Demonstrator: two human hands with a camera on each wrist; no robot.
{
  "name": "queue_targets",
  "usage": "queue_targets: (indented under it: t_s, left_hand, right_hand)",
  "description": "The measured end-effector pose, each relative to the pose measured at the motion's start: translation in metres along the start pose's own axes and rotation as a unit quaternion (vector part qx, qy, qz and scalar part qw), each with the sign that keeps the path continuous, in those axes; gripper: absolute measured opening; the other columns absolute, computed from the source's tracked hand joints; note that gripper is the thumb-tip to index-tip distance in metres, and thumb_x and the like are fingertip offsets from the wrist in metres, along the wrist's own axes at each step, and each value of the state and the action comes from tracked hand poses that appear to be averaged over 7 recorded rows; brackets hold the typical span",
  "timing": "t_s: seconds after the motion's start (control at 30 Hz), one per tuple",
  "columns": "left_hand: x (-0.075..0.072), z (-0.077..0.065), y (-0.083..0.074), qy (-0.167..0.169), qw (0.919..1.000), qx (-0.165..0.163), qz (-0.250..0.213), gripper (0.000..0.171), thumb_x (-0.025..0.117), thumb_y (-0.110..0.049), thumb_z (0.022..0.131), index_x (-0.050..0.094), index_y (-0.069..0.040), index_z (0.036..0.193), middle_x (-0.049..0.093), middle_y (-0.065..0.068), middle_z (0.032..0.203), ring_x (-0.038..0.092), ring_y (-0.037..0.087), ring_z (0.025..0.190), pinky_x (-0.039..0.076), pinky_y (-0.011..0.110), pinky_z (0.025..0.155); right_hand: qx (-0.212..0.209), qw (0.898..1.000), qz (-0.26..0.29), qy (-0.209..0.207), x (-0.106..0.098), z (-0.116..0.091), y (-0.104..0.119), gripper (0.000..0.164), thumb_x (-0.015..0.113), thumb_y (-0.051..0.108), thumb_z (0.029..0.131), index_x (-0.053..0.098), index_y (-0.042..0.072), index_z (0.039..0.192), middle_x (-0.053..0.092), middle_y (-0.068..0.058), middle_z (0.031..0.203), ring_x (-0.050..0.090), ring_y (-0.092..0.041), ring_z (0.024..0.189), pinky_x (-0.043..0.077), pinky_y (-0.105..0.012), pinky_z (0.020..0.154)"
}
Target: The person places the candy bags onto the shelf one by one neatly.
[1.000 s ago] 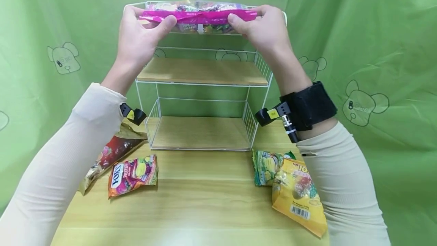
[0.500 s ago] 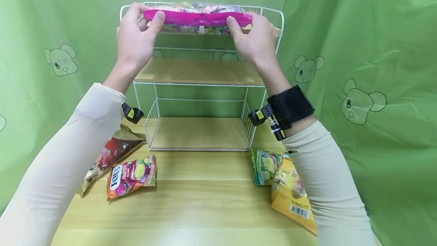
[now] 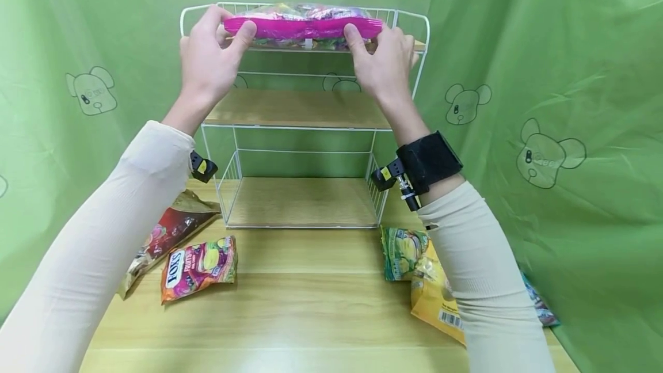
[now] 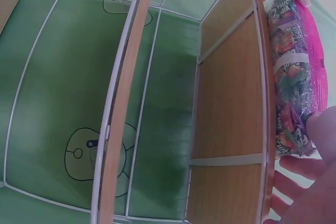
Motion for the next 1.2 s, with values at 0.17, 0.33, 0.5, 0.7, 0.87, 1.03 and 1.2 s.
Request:
queue_targets:
  t_s: [0.17, 0.33, 0.5, 0.7, 0.87, 1.03, 1.2]
  left_hand:
    - [-0.001, -0.001, 0.000, 0.001, 0.9998, 0.003, 0.020, 0.047, 0.059, -0.056, 0.096, 0.061, -0.016, 0.121, 0.074, 0.005, 0.124, 0.072, 0.013, 0.103, 0.054, 0.023, 0.078]
    - [-0.005, 0.001, -0.001, 0.003, 0.9989, 0.011, 0.046, 0.048, 0.058, -0.056, 0.098, 0.060, -0.015, 0.122, 0.074, 0.004, 0.123, 0.071, 0.014, 0.102, 0.050, 0.024, 0.076]
    - [-0.003, -0.001, 0.000, 0.007, 0.9977, 0.018, 0.065, 0.048, 0.056, -0.056, 0.099, 0.061, -0.015, 0.122, 0.074, 0.003, 0.124, 0.069, 0.015, 0.107, 0.050, 0.027, 0.088]
    - [-0.001, -0.001, 0.001, 0.007, 0.9970, 0.025, 0.073, 0.046, 0.056, -0.055, 0.100, 0.062, -0.015, 0.121, 0.072, 0.003, 0.128, 0.070, 0.014, 0.107, 0.050, 0.026, 0.087]
    - [-0.004, -0.001, 0.001, 0.001, 0.9962, 0.027, 0.083, 0.043, 0.056, -0.052, 0.101, 0.063, -0.013, 0.119, 0.073, 0.003, 0.126, 0.072, 0.015, 0.102, 0.049, 0.024, 0.079]
    - [-0.007, -0.001, 0.001, -0.009, 0.9957, 0.038, 0.085, 0.038, 0.058, -0.045, 0.101, 0.065, -0.011, 0.118, 0.075, 0.003, 0.120, 0.068, 0.014, 0.088, 0.048, 0.021, 0.069]
    - [-0.018, -0.001, 0.006, -0.027, 0.9933, 0.039, 0.106, 0.037, 0.061, -0.043, 0.100, 0.067, -0.010, 0.117, 0.077, 0.005, 0.112, 0.058, 0.010, 0.073, 0.044, 0.021, 0.062]
  right_hand:
    - [-0.004, 1.000, -0.002, -0.018, 0.002, -0.001, -0.002, 0.056, 0.049, 0.061, 0.100, 0.065, 0.018, 0.132, 0.065, -0.005, 0.131, 0.031, -0.002, 0.100, 0.024, -0.035, 0.108]
    - [-0.015, 0.999, 0.001, -0.030, 0.002, -0.001, -0.001, 0.052, 0.052, 0.059, 0.100, 0.069, 0.017, 0.127, 0.065, 0.001, 0.122, 0.031, -0.002, 0.101, 0.020, -0.037, 0.110]
    - [-0.016, 0.999, -0.005, -0.030, 0.002, -0.003, -0.004, 0.053, 0.050, 0.060, 0.100, 0.070, 0.017, 0.124, 0.051, 0.011, 0.101, 0.030, -0.006, 0.105, 0.019, -0.040, 0.112]
    - [-0.005, 1.000, -0.021, -0.018, 0.004, -0.006, -0.004, 0.057, 0.044, 0.060, 0.102, 0.066, 0.017, 0.132, 0.058, -0.003, 0.126, 0.033, -0.010, 0.118, 0.019, -0.044, 0.117]
    - [0.002, 1.000, -0.030, 0.001, 0.006, -0.008, 0.000, 0.062, 0.040, 0.063, 0.102, 0.062, 0.017, 0.137, 0.052, -0.008, 0.142, 0.033, -0.019, 0.131, 0.020, -0.043, 0.117]
    - [0.011, 0.999, -0.034, 0.015, 0.006, -0.011, 0.005, 0.063, 0.041, 0.063, 0.101, 0.062, 0.017, 0.137, 0.049, -0.008, 0.145, 0.032, -0.020, 0.135, 0.019, -0.043, 0.117]
    - [-0.023, 0.999, -0.043, 0.013, 0.011, -0.014, 0.015, 0.059, 0.043, 0.063, 0.101, 0.067, 0.019, 0.131, 0.060, -0.003, 0.139, 0.037, -0.019, 0.134, 0.014, -0.041, 0.118]
Point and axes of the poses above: each hand's wrist, its own z-axis towards the middle knuckle, its own x-axis out of the palm, y = z × x, the point moved 3 cm from there along z, towards the middle knuckle
